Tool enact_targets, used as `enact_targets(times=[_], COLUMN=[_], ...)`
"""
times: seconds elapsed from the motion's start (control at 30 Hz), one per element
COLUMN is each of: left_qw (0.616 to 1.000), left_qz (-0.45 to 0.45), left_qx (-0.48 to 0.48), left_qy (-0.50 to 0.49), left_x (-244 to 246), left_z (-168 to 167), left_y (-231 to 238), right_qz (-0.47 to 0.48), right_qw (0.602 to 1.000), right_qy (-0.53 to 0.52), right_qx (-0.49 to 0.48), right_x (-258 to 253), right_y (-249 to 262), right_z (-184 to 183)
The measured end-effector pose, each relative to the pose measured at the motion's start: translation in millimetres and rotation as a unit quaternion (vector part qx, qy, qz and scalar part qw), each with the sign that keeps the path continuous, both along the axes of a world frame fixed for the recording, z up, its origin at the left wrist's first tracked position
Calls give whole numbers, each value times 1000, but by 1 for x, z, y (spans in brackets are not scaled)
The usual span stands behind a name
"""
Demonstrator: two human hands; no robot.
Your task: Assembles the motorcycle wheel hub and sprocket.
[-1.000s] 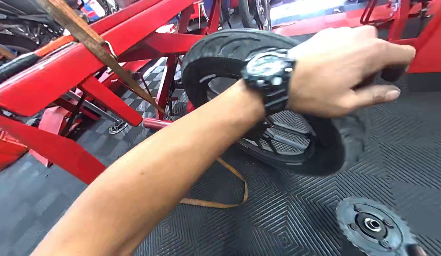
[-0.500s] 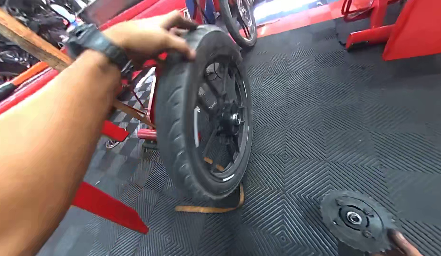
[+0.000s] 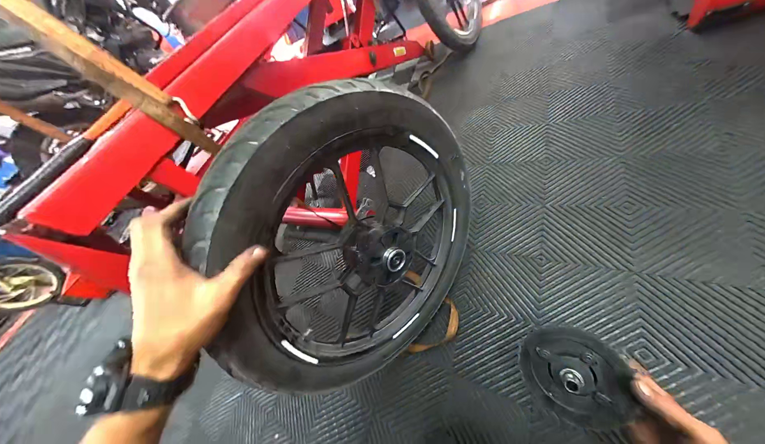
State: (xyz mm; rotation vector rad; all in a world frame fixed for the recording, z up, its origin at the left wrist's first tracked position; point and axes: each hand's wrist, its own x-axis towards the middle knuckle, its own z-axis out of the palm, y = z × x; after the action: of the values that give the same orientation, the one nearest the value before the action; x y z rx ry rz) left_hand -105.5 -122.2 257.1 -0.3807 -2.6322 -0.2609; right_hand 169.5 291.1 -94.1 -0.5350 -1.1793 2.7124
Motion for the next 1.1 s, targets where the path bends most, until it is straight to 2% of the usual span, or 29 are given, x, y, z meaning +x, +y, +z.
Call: enact_targets(times=[0.1, 0.27, 0.37, 0.5, 0.73, 0.83, 0.97, 1.03, 1.1], left_qw=[997, 983, 976, 965, 960, 958, 952, 950, 957], left_qz=[-5, 14, 58, 94, 129, 137, 191, 211, 220], left_qx=[51, 107, 117, 135, 168, 181, 186, 173, 109], left_qy=[62, 151, 173, 205, 183, 174, 152, 149, 155], left_x=[63, 140, 170, 180, 151, 149, 151, 153, 162], left_z=[-30, -93, -125, -152, -146, -140, -131, -129, -125], left_y=[-39, -116, -155, -185, -187, -177, -158, -152, -144], right_qz=[55, 123, 154, 195, 230, 236, 244, 255, 270], right_qw=[998, 990, 986, 978, 968, 967, 965, 963, 959], right_qy=[31, 67, 66, 54, 66, 60, 41, 39, 31], right_qx=[10, 15, 25, 52, 70, 72, 85, 84, 79], right_x=[-21, -42, -47, -47, -44, -41, -39, -42, -47], right_y=[-11, -32, -38, -43, -55, -58, -63, -66, -70], right_z=[0, 6, 7, 9, 11, 14, 18, 25, 37])
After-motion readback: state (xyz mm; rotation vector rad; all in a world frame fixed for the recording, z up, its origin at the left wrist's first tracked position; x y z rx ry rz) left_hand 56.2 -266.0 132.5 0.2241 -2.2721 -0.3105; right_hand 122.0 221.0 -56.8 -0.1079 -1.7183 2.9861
